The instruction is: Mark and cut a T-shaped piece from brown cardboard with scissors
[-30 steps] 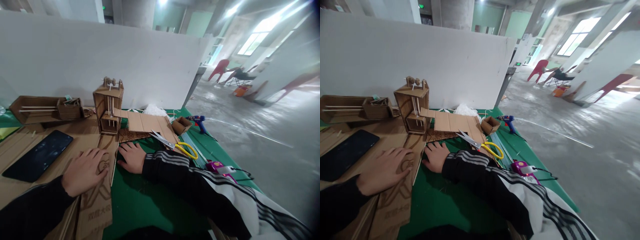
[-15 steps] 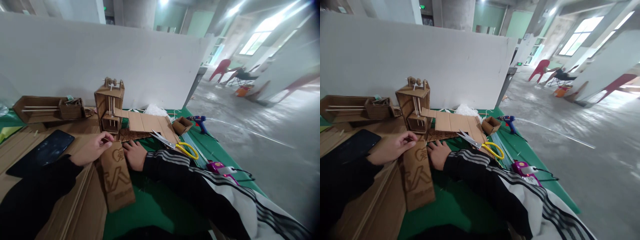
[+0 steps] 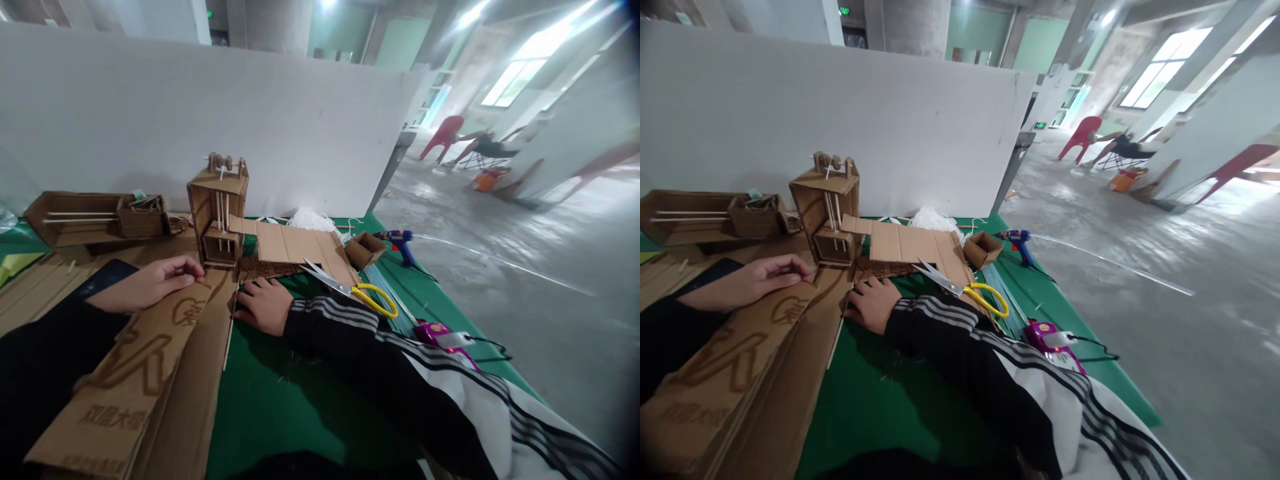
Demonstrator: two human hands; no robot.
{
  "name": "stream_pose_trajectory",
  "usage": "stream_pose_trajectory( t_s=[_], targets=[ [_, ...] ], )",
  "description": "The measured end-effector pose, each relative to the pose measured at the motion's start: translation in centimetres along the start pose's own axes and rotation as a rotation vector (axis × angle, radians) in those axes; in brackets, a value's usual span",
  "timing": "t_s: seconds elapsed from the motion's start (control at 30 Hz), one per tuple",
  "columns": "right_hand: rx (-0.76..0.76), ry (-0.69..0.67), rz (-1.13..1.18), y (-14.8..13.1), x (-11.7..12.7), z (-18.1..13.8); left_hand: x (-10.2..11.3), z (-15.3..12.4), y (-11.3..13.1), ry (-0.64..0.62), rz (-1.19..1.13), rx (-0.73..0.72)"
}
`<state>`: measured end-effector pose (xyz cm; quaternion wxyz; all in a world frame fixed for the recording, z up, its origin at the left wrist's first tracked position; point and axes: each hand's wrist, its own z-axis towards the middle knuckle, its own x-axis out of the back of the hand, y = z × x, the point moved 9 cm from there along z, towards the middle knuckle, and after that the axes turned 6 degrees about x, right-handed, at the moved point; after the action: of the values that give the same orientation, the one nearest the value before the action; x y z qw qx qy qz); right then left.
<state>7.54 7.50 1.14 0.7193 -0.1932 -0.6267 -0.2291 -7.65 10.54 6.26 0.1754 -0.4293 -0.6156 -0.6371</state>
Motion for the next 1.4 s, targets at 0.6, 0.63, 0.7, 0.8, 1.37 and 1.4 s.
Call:
stream_pose_trajectory(
  t_s=[0.6, 0.63, 0.7, 0.8, 1.37, 1.4],
  targets=[
    [0.03, -0.001, 0.052, 0.4, -0.3, -1.9, -4.9, -3.8, 0.6, 0.049, 0.722, -0.069],
    [0.021, 0.005, 0.052, 0.5, -0.3, -1.7, -5.0, -3.8, 0.6, 0.05, 0.74, -0.072],
    [0.001, 0.017, 0.048, 0.5, -0.3, -1.1, -5.2, -3.8, 0.7, 0.051, 0.766, -0.082],
    [-0.019, 0.031, 0.042, 0.5, -0.4, -0.4, -5.7, -3.7, 0.8, 0.043, 0.79, -0.102],
    [0.033, -0.006, 0.001, 0.3, -0.5, 0.0, -6.1, -3.8, 1.8, 0.037, 0.717, -0.122],
    [0.048, -0.011, 0.006, 0.1, -0.5, 0.1, -6.6, -3.7, 2.3, 0.022, 0.696, -0.132]
  ],
)
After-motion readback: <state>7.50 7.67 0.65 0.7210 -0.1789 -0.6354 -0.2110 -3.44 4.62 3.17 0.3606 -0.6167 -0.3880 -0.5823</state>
